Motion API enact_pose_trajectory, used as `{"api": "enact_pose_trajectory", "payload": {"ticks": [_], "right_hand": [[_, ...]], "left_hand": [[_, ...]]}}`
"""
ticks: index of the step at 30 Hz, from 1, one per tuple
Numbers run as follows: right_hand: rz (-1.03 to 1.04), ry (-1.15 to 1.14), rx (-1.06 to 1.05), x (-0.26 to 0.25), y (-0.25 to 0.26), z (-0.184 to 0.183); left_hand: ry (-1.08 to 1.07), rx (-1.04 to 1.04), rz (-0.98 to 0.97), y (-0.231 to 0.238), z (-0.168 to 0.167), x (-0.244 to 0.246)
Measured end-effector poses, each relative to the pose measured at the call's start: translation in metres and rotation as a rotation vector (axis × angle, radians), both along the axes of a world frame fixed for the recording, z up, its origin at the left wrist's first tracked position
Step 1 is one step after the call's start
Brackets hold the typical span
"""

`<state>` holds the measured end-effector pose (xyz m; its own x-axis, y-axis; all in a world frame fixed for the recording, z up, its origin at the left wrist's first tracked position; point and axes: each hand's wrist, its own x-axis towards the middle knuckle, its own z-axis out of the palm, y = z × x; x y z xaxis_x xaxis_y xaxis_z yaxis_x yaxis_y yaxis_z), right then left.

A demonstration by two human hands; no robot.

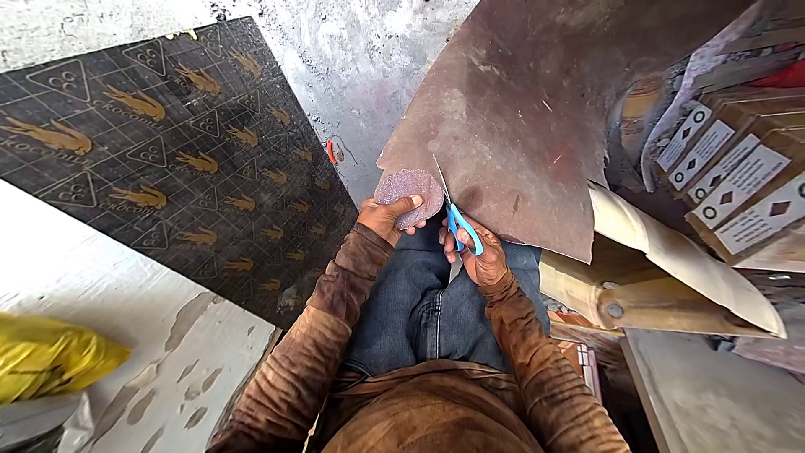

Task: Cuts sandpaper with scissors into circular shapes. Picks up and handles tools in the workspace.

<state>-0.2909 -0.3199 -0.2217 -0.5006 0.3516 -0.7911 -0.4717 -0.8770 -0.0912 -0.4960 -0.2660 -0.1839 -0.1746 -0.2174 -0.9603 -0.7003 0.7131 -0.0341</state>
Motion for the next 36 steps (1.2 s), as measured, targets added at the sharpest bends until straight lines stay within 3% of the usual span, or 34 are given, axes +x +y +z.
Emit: {"api": "enact_pose_trajectory", "payload": {"ticks": [19,29,36], "right_hand": [[0.116,0.196,0.019,0.017,-0.002,-0.028],[0.163,0.149,0.076,0.02,-0.003,-0.031],[0.052,0.129,-0.04,0.012,-0.004,-0.021]], "left_hand": [[-0.037,-0.004,-0.008,-0.002,0.001,-0.002],[-0.028,0.007,-0.009,-0.005,0.005,0.0],[-0.027,0.012,0.024,-0.008,0.001,0.001]]}}
